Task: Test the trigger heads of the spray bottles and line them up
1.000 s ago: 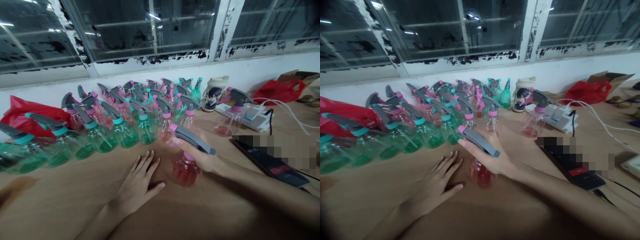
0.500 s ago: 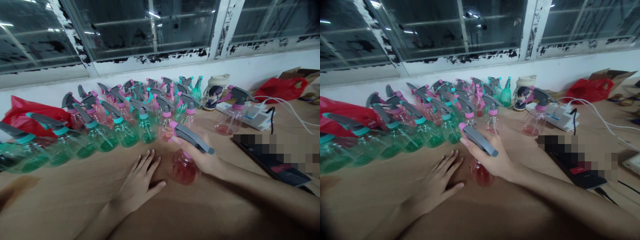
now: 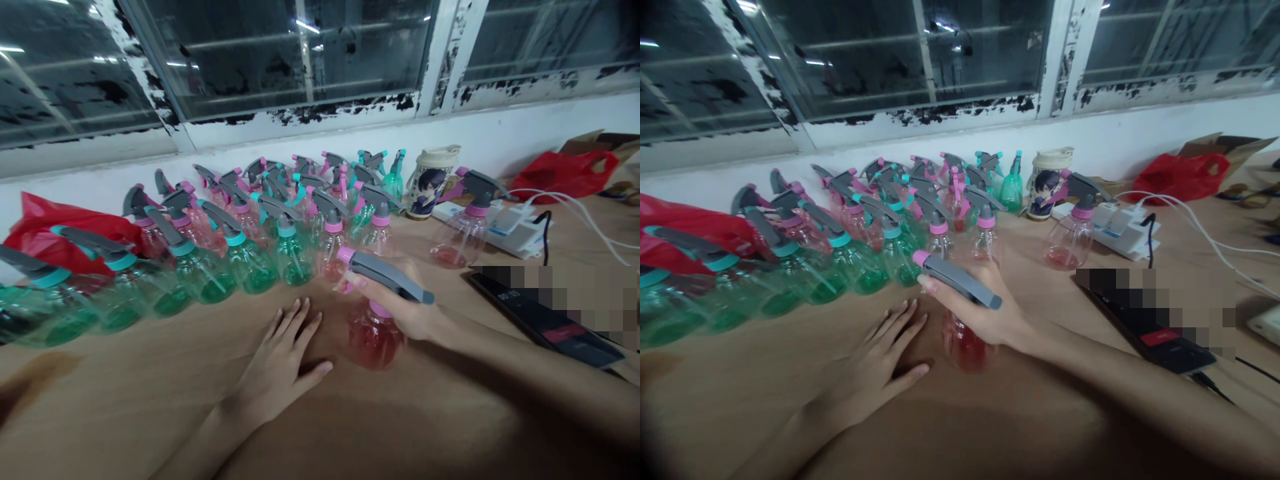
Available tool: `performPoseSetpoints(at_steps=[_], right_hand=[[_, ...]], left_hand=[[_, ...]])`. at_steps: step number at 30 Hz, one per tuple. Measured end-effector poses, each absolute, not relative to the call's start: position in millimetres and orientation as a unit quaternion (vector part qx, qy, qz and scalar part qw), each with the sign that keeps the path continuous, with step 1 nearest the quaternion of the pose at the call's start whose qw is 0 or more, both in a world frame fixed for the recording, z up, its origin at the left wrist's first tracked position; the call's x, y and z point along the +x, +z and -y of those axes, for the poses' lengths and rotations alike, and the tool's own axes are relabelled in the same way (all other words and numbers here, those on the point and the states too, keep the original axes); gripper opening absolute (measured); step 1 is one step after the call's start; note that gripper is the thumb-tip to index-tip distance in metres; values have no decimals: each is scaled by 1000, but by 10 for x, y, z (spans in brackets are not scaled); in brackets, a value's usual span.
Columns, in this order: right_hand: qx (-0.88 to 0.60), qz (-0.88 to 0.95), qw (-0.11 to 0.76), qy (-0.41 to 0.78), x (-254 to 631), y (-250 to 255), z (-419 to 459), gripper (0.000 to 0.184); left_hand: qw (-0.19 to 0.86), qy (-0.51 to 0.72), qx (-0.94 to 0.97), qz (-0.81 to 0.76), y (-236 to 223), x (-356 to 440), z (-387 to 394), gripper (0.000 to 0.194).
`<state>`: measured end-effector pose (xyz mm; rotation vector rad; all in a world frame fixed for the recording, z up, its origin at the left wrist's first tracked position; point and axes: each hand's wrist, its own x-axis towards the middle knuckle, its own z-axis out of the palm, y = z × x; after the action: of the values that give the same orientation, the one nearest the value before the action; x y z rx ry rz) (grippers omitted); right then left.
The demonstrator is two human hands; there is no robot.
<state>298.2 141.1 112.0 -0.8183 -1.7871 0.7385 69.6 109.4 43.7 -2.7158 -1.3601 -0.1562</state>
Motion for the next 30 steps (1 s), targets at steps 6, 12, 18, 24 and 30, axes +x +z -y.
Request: performPoseSetpoints(at_steps=[6,12,18,24,30], right_hand=[[-328,750,483,312,3006,1134,-1429,34],[-308,750,479,337,3010,1106,-1445,29],[-290,723,520,351,2981,1045,-1445,14],[-293,730,526,324,2975,1060,-1439,13],[-299,723,528,332,2970,1070,-1422,15]], left_hand=[[44,-53,-892,447,440,694,-1090,69],[46,-47,-892,447,431,691,-1097,69],[45,-50,-893,444,444,696,-1092,69],[45,-57,-892,445,432,693,-1099,69],[43,-73,-894,441,398,672,-1099,67]])
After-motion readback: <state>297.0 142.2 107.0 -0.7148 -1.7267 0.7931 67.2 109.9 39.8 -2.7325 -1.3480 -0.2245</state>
